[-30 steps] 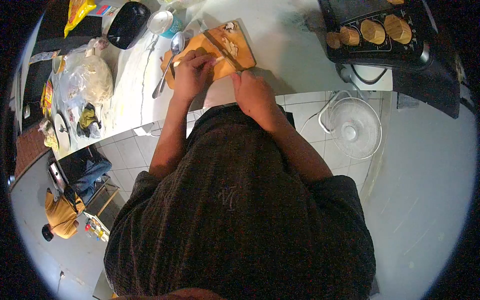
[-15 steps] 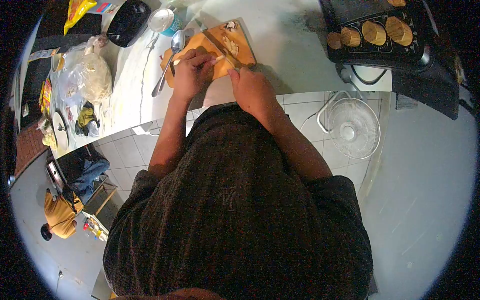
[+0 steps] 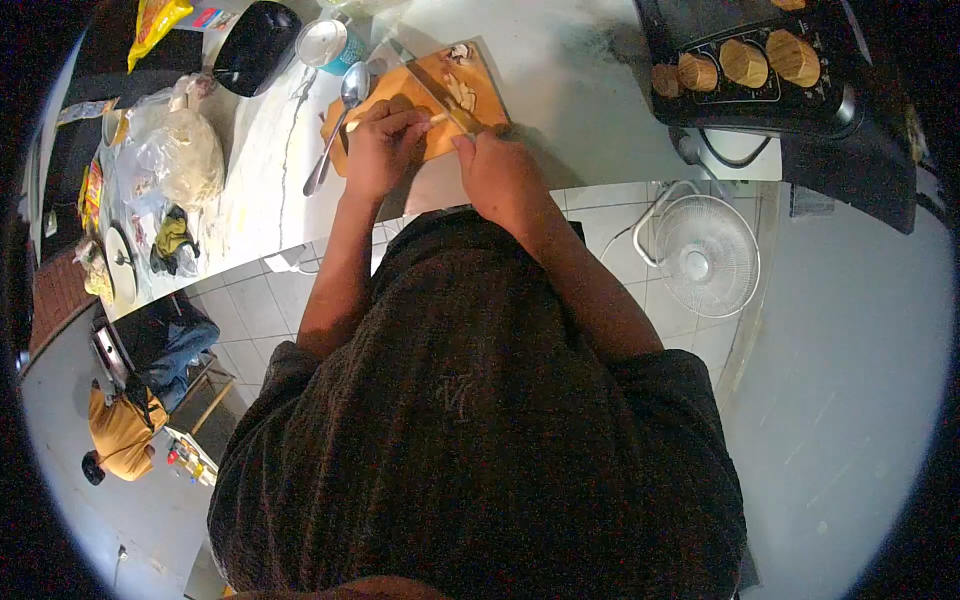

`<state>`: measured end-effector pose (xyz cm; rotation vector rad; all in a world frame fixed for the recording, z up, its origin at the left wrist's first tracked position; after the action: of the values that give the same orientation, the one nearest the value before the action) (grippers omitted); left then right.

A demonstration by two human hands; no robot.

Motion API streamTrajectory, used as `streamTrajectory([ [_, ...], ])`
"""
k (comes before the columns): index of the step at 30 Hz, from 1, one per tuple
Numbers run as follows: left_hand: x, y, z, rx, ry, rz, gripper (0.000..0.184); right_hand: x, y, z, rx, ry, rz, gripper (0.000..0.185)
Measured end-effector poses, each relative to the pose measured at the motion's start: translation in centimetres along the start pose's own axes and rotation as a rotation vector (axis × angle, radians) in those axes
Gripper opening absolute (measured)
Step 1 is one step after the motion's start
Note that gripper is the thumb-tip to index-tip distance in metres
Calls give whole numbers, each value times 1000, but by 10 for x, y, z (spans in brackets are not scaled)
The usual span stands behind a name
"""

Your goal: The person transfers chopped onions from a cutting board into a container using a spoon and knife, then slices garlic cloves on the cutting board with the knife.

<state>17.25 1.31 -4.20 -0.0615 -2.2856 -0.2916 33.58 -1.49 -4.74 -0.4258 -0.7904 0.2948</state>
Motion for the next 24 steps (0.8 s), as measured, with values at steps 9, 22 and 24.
streamTrajectory([
  [9, 0, 0, 1, 20, -4, -5, 11, -6, 8, -8, 59, -19, -42, 51],
  [22, -1, -1, 1, -9, -5, -29, 9, -11, 7, -4, 79, -46, -107, 48],
  [24, -1, -1, 1, 0, -29, -22, 9, -4, 8, -4, 82, -47, -75, 48],
])
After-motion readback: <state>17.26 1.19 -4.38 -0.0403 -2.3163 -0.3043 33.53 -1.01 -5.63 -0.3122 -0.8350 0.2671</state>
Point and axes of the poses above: each hand's wrist, its own y-axis towards the middle knuckle, its own x-axis out of the back of the hand, z = x × y, the point moved 9 cm from there along y, towards the middle knuckle, and after that the axes turned 7 degrees about y, right-handed, at the moved point
